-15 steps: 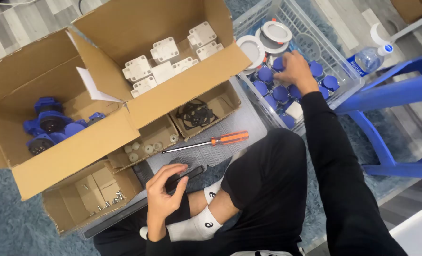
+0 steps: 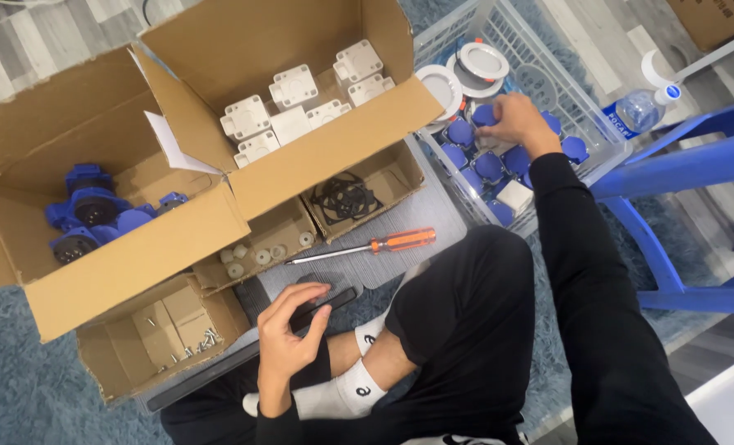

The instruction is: Assemble or inspect electrical components using a screwdriver while sitting on the floor.

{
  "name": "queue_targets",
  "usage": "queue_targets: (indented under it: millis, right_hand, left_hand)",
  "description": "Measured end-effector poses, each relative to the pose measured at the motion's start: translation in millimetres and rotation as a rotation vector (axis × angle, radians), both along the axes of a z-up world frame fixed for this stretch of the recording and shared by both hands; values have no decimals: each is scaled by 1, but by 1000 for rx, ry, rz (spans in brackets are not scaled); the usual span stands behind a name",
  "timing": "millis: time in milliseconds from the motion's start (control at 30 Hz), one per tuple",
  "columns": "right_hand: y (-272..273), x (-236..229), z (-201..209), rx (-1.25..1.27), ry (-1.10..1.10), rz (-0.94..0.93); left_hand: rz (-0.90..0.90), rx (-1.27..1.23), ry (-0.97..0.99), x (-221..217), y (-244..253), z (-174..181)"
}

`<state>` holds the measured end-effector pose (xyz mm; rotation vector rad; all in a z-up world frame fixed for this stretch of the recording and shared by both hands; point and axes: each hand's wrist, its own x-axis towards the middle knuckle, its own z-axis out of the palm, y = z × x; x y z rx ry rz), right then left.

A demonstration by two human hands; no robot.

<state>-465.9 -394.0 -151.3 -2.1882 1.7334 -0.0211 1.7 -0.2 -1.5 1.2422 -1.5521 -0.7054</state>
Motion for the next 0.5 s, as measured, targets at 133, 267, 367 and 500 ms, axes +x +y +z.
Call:
queue_targets:
  millis: [133,267,367,500]
  right_hand:
    - [4,-5,25,194,-54,-154]
    - [16,6,62,297,-159,-251]
    - [24,6,80,349,-255,-287]
    - [36,7,94,390,-434,-390]
  left_hand:
    - [-4,7,-7,1,0,1]
    - [-1,31,5,0,-1,2]
    - [1,38,16,0,-1,1]
    - [-2,34,31,-1,-3,0]
